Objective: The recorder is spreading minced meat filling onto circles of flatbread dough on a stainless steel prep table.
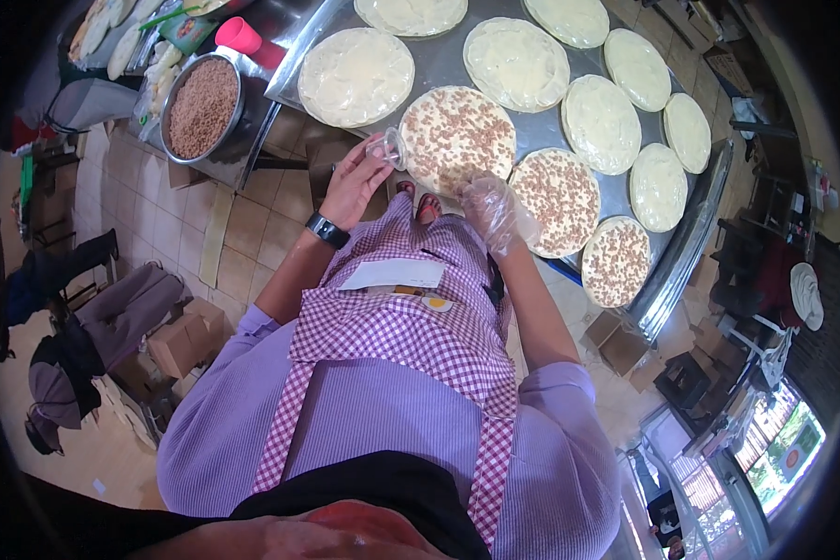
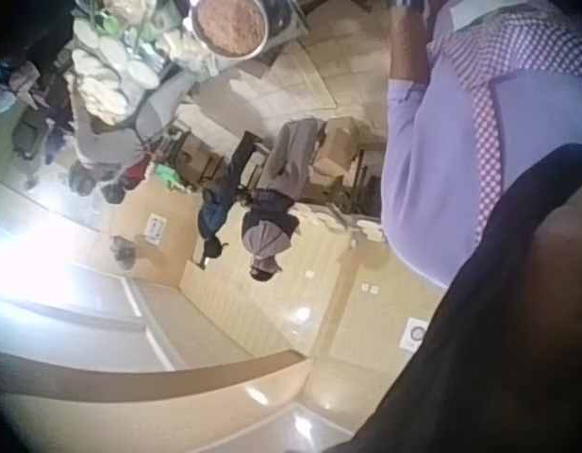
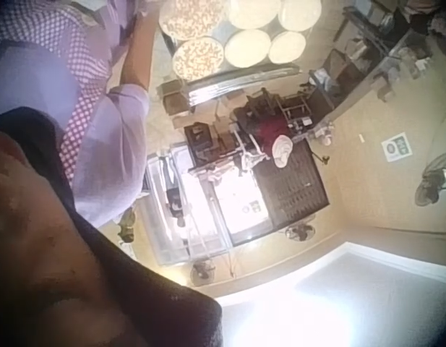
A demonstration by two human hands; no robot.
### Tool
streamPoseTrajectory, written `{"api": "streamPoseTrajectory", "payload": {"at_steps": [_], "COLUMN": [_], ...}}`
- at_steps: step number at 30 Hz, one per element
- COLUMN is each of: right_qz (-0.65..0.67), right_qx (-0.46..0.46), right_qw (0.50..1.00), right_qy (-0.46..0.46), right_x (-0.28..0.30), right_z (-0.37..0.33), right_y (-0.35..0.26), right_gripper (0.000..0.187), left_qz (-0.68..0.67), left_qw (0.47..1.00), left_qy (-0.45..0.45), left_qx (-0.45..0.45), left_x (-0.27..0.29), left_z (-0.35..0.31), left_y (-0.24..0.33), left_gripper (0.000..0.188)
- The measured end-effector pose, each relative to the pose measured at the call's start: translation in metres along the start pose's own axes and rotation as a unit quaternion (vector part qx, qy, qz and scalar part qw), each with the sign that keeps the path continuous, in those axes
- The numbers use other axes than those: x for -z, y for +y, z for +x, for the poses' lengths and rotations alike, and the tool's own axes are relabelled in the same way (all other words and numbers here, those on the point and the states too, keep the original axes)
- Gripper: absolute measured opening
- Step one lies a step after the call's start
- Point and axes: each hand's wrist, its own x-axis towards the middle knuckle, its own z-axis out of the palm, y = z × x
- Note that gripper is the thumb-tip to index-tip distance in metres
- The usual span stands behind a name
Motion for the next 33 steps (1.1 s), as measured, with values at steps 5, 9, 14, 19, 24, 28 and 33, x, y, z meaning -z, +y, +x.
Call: {"api": "streamPoseTrajectory", "payload": {"at_steps": [5,9,14,19,24,28,33], "right_qz": [-0.044,0.193,0.204,0.01,-0.086,-0.082,-0.067], "right_qx": [-0.035,-0.175,-0.15,-0.121,-0.095,-0.081,-0.109], "right_qw": [0.997,0.964,0.964,0.989,0.987,0.984,0.98], "right_qy": [-0.049,0.052,0.08,0.087,0.093,0.133,0.15], "right_x": [0.012,0.02,0.012,0.002,-0.004,-0.015,-0.013], "right_z": [0.009,0.007,0.003,-0.007,-0.021,-0.024,-0.017], "right_y": [-0.006,-0.008,0.002,-0.004,-0.024,-0.03,-0.035], "right_gripper": [0.013,0.016,0.017,0.015,0.021,0.028,0.032], "left_qz": [-0.082,-0.176,-0.261,-0.339,-0.346,-0.377,-0.36], "left_qw": [0.995,0.976,0.944,0.907,0.901,0.884,0.89], "left_qy": [0.011,-0.004,-0.009,-0.059,-0.076,-0.115,-0.105], "left_qx": [0.052,0.125,0.2,0.245,0.251,0.251,0.258], "left_x": [0.01,0.018,0.026,0.015,0.023,0.031,0.027], "left_z": [-0.008,-0.013,-0.015,-0.013,-0.013,-0.008,-0.009], "left_y": [-0.01,-0.021,-0.044,-0.057,-0.07,-0.074,-0.07], "left_gripper": [0.04,0.042,0.042,0.04,0.042,0.047,0.043]}}
